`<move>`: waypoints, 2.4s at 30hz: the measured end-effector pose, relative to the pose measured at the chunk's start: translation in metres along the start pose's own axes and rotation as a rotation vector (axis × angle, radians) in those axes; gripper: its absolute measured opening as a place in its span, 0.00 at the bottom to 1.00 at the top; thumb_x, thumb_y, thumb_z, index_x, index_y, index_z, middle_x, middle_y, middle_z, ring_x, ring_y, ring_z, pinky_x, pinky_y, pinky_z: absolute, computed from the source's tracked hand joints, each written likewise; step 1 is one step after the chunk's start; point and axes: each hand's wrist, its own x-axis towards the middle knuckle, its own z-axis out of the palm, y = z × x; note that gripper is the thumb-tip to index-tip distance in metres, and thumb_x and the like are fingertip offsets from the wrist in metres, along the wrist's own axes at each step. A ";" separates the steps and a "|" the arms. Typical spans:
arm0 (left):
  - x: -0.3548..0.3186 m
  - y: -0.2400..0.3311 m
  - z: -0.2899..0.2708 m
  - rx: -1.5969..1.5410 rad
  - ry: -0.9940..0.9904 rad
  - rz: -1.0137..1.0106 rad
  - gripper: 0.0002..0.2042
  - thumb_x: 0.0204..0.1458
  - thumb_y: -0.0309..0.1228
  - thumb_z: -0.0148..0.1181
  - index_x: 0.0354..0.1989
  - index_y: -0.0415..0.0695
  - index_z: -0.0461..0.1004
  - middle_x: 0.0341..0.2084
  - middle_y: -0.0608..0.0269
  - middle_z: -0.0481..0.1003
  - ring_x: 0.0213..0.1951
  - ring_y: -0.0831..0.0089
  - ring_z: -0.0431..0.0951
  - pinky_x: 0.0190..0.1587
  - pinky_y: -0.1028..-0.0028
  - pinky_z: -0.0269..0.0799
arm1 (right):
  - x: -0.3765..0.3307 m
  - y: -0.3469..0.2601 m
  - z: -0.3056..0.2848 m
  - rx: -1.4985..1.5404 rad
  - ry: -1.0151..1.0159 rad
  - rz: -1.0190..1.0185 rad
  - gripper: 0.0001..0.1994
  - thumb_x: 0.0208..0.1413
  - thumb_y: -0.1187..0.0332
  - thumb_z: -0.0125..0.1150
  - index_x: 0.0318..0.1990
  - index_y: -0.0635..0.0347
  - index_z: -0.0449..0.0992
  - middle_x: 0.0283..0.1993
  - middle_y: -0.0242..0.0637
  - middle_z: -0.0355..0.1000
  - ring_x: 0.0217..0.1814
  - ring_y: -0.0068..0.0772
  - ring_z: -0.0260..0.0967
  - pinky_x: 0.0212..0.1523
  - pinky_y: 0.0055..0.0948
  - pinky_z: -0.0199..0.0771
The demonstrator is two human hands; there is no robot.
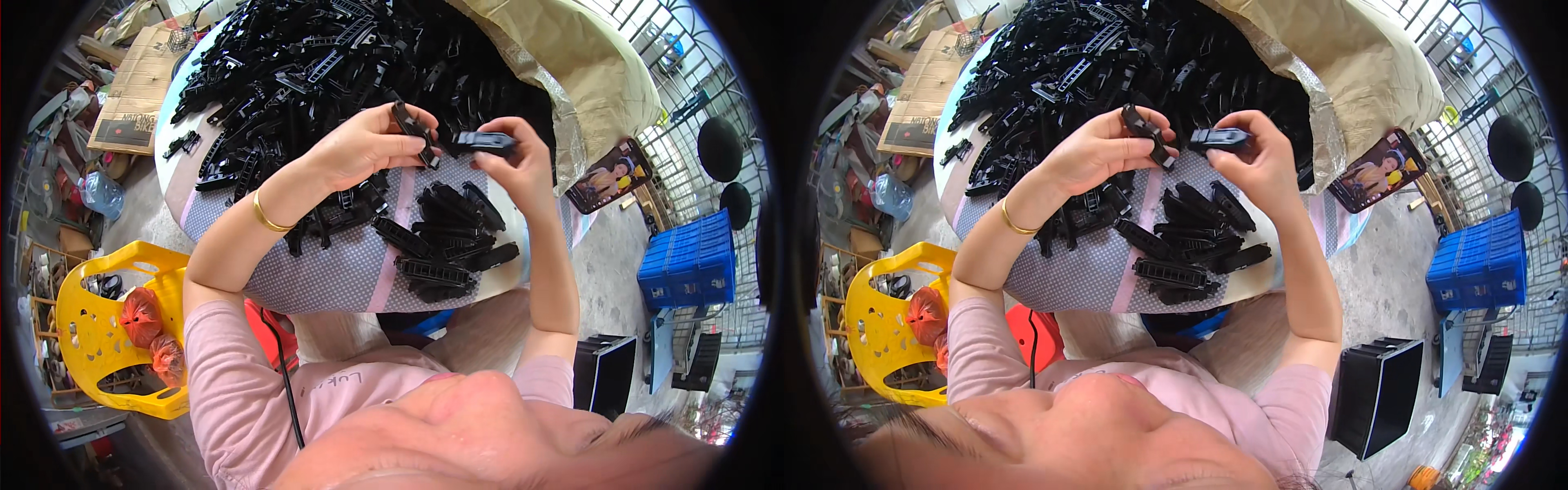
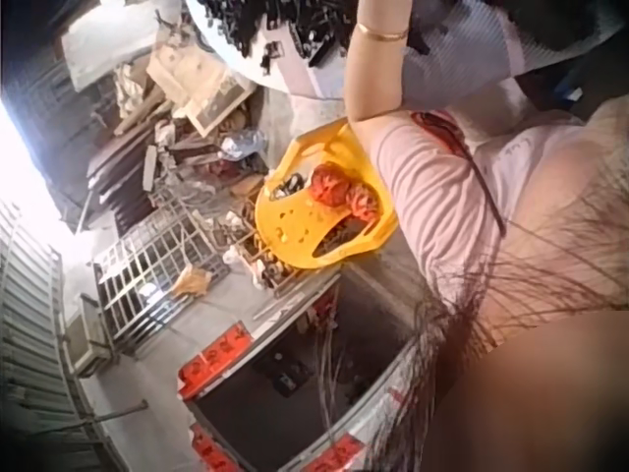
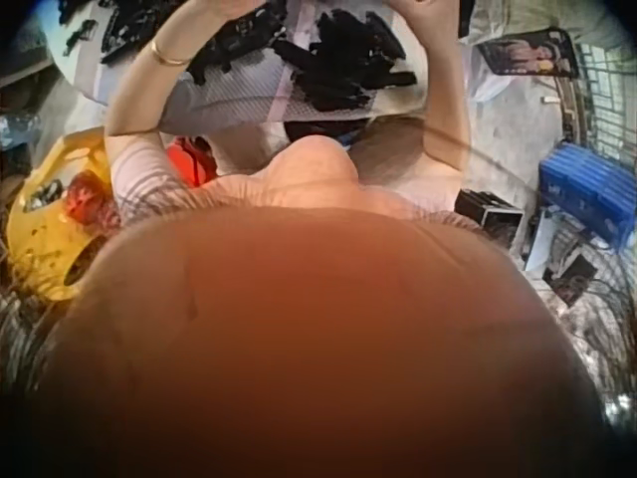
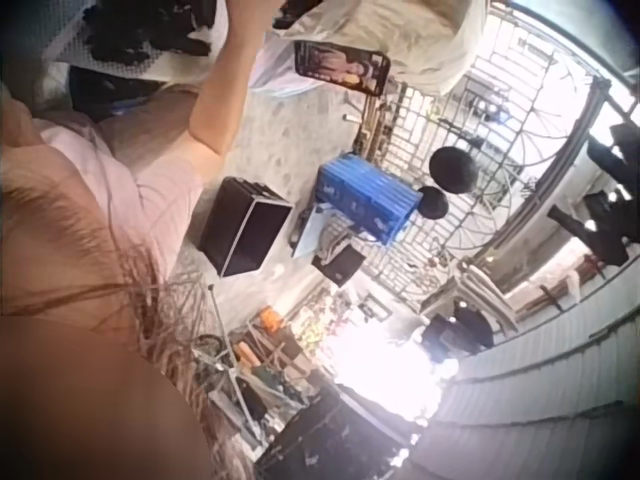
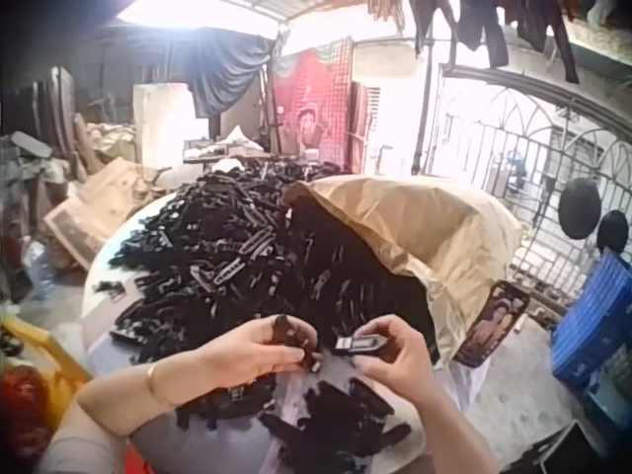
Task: Inspecting and sorting black plastic hair clips on a production table.
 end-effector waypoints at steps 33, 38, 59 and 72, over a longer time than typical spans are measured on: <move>-0.017 0.003 0.028 0.920 0.122 0.478 0.17 0.40 0.22 0.67 0.42 0.38 0.76 0.31 0.55 0.78 0.29 0.73 0.78 0.33 0.78 0.74 | -0.019 -0.015 0.016 -0.601 -0.113 -0.298 0.25 0.36 0.68 0.73 0.45 0.64 0.74 0.41 0.42 0.74 0.40 0.36 0.73 0.43 0.30 0.71; -0.021 0.003 0.031 0.934 0.133 0.515 0.16 0.38 0.23 0.67 0.40 0.39 0.77 0.31 0.55 0.77 0.28 0.69 0.78 0.32 0.76 0.74 | -0.025 -0.015 0.020 -0.703 -0.013 -0.455 0.20 0.36 0.70 0.73 0.40 0.63 0.76 0.38 0.44 0.76 0.40 0.41 0.74 0.42 0.31 0.72; -0.058 -0.012 0.000 1.773 -0.018 0.354 0.13 0.41 0.24 0.61 0.38 0.41 0.73 0.47 0.58 0.66 0.51 0.59 0.64 0.54 0.63 0.62 | -0.013 0.015 -0.019 -0.707 -0.473 -0.203 0.14 0.54 0.65 0.58 0.44 0.63 0.76 0.36 0.41 0.72 0.36 0.36 0.69 0.37 0.28 0.69; -0.019 0.011 0.000 0.915 0.270 0.206 0.11 0.51 0.24 0.58 0.40 0.34 0.66 0.29 0.60 0.74 0.31 0.78 0.75 0.36 0.79 0.71 | 0.052 0.019 0.020 -1.448 -0.186 -0.400 0.15 0.44 0.54 0.64 0.32 0.57 0.77 0.33 0.36 0.71 0.39 0.38 0.71 0.36 0.33 0.74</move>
